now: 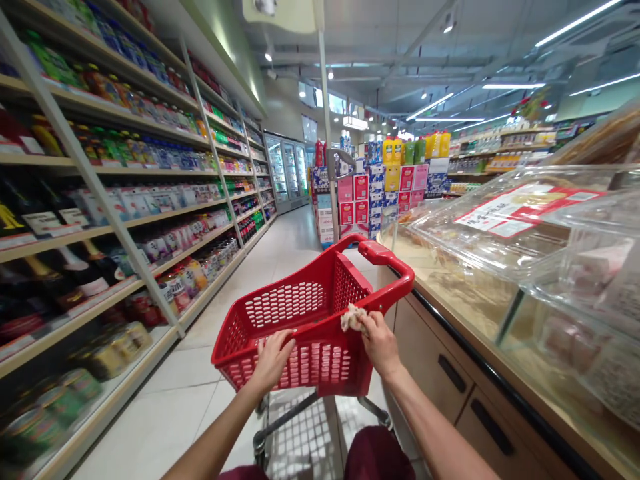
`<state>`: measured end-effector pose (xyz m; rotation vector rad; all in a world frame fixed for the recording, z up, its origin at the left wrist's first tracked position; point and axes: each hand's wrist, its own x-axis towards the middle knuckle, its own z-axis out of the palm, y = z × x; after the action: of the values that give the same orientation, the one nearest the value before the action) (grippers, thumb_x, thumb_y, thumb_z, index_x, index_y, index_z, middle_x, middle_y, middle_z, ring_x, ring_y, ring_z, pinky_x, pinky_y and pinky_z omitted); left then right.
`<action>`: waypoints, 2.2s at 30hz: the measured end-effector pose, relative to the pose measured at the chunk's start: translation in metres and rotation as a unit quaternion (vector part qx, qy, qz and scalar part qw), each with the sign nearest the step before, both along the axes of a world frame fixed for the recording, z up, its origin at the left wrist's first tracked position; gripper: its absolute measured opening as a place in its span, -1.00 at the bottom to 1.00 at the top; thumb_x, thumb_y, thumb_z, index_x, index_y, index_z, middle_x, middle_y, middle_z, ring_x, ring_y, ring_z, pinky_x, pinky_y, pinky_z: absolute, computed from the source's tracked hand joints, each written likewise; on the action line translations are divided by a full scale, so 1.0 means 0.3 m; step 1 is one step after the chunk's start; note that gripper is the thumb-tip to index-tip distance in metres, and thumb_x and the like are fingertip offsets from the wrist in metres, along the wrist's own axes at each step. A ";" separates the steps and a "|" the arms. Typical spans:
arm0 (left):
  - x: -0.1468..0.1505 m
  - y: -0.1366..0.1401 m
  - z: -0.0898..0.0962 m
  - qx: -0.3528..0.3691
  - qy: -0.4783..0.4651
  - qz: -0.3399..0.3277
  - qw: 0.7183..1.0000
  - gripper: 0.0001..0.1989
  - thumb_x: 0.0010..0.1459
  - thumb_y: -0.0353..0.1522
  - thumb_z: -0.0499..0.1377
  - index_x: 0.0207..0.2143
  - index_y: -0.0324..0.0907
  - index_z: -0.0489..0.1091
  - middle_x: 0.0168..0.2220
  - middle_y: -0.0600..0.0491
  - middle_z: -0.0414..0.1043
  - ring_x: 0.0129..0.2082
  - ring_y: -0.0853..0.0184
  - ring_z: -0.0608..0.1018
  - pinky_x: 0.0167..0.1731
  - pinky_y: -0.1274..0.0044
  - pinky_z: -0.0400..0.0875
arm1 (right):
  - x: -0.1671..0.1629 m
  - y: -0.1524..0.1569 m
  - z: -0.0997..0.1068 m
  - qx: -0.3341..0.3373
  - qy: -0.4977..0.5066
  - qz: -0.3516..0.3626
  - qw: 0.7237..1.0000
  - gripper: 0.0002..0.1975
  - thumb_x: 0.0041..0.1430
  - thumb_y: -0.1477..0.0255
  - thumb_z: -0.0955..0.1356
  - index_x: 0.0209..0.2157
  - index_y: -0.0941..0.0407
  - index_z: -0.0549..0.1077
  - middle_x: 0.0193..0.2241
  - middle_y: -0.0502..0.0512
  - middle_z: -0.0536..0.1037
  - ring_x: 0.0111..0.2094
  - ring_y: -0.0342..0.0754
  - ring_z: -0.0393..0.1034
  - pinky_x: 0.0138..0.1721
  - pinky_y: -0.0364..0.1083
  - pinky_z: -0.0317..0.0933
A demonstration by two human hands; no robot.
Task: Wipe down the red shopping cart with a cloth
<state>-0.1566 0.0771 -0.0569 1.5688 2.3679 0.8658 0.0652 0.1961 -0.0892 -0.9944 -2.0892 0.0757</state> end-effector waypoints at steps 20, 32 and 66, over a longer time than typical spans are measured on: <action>0.001 0.016 -0.031 0.026 -0.021 0.019 0.999 -0.69 0.10 -0.26 -0.13 -0.16 -0.10 0.25 -0.06 -0.01 0.33 0.00 0.27 0.28 0.08 0.16 -0.28 | 0.176 0.119 0.125 0.060 0.105 -0.079 0.990 -0.73 -0.01 0.53 0.20 -0.25 0.09 0.39 -0.23 0.12 0.34 -0.23 -0.06 0.30 -0.24 -0.13 0.22; 0.007 0.013 -0.048 0.043 -0.002 0.031 0.999 -0.71 0.12 -0.29 -0.14 -0.16 -0.07 0.27 -0.06 0.01 0.35 0.00 0.26 0.30 0.07 0.15 -0.21 | 0.024 0.125 0.300 0.137 -0.142 0.004 0.980 -0.71 0.07 0.56 0.18 -0.25 0.01 0.42 -0.21 0.06 0.47 -0.13 0.00 0.23 0.01 0.13 -0.19; 0.017 -0.030 -0.043 0.003 0.055 -0.001 0.998 -0.65 0.12 -0.34 -0.09 -0.03 -0.15 0.19 0.05 -0.05 0.25 0.09 0.27 0.23 0.10 0.12 -0.20 | -0.072 0.138 0.279 0.139 -0.156 0.029 0.977 -0.71 0.02 0.53 0.20 -0.18 0.14 0.38 -0.24 0.11 0.50 -0.22 -0.03 0.33 -0.07 0.02 0.02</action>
<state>-0.1515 0.0680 -0.0699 1.6621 2.4395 0.8067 0.0437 0.2375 -0.0053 -0.8150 -2.3324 -0.3568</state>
